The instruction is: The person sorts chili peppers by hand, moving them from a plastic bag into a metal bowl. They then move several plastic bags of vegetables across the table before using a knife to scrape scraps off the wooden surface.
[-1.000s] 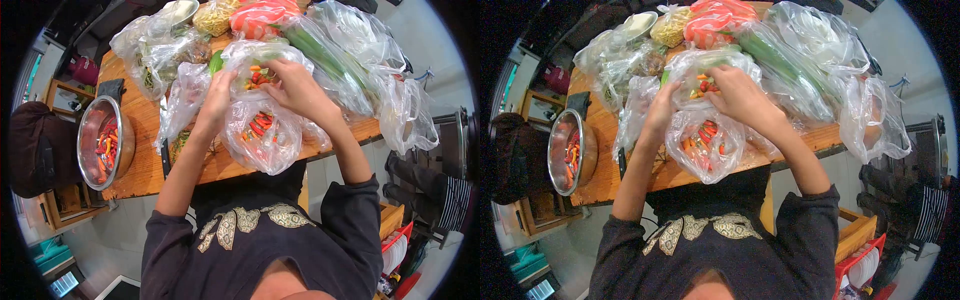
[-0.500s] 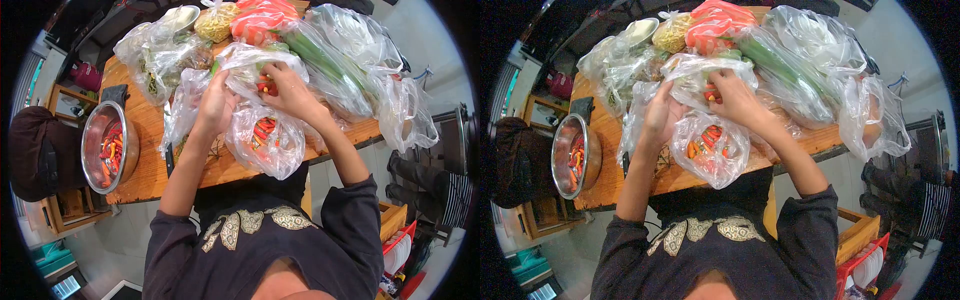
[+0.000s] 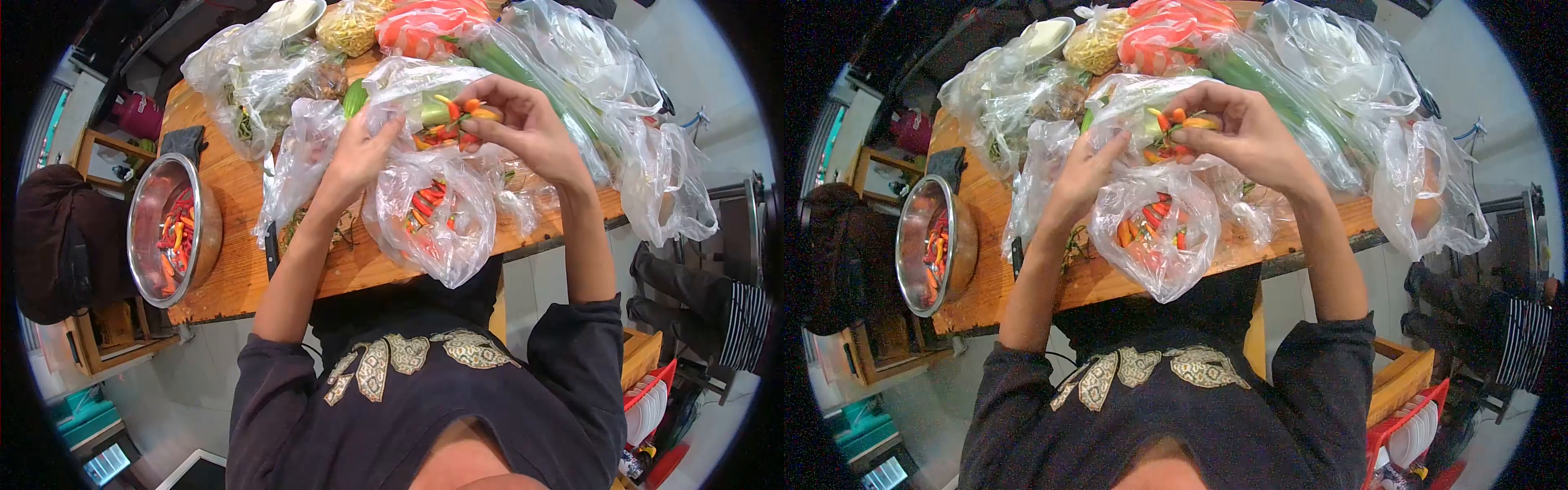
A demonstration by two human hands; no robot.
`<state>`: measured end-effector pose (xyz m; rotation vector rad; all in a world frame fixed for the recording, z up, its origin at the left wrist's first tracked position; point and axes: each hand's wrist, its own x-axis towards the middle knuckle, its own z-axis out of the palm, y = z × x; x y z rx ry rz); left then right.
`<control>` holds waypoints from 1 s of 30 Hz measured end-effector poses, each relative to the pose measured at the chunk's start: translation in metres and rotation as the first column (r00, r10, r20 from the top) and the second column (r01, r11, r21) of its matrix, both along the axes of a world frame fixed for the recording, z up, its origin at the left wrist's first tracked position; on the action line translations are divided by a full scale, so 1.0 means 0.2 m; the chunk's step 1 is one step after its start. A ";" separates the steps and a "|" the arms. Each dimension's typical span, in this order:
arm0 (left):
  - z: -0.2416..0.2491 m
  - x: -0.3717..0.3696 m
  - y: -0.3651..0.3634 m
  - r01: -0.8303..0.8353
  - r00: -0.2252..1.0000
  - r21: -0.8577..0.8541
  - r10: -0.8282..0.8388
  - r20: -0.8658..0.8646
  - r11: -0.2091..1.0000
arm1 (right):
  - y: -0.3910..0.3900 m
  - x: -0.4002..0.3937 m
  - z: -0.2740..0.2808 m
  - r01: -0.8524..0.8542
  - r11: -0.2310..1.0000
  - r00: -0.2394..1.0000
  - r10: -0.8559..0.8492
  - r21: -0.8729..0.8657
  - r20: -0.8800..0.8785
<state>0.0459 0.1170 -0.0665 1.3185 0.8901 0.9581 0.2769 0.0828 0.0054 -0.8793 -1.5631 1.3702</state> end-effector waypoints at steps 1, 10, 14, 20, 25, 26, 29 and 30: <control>0.00 0.00 0.00 -0.012 1.000 -0.011 0.013 0.028 1.000 | -0.03 -0.02 0.03 -0.012 1.000 0.998 0.011 -0.016 -0.061; 0.10 0.03 -0.06 -0.052 0.963 -0.267 0.120 0.242 0.962 | -0.39 -0.19 -0.06 -0.434 0.892 0.622 0.199 0.123 0.757; 0.12 0.04 -0.07 -0.020 0.958 -0.314 0.108 0.265 0.949 | -0.37 -0.20 0.09 -0.247 0.912 0.764 -0.024 0.327 0.644; 0.15 0.02 -0.09 0.013 0.973 -0.375 0.074 0.218 0.927 | -0.01 -0.10 -0.04 -0.009 0.881 0.748 -0.308 0.473 0.588; 0.03 0.01 -0.06 0.081 0.942 -0.328 0.035 0.333 0.941 | 0.06 -0.13 -0.17 -0.133 0.878 0.628 -0.284 0.460 0.724; 0.02 0.01 -0.06 0.090 0.933 -0.336 0.039 0.358 0.937 | 0.05 -0.14 -0.17 -0.117 0.887 0.616 -0.288 0.446 0.733; 0.00 0.01 -0.06 0.076 0.930 -0.404 0.081 0.359 0.912 | 0.06 -0.13 -0.21 -0.115 0.888 0.619 -0.287 0.446 0.731; 0.02 0.01 -0.07 0.062 0.933 -0.431 0.101 0.345 0.900 | 0.06 -0.12 -0.21 -0.116 0.885 0.634 -0.283 0.451 0.719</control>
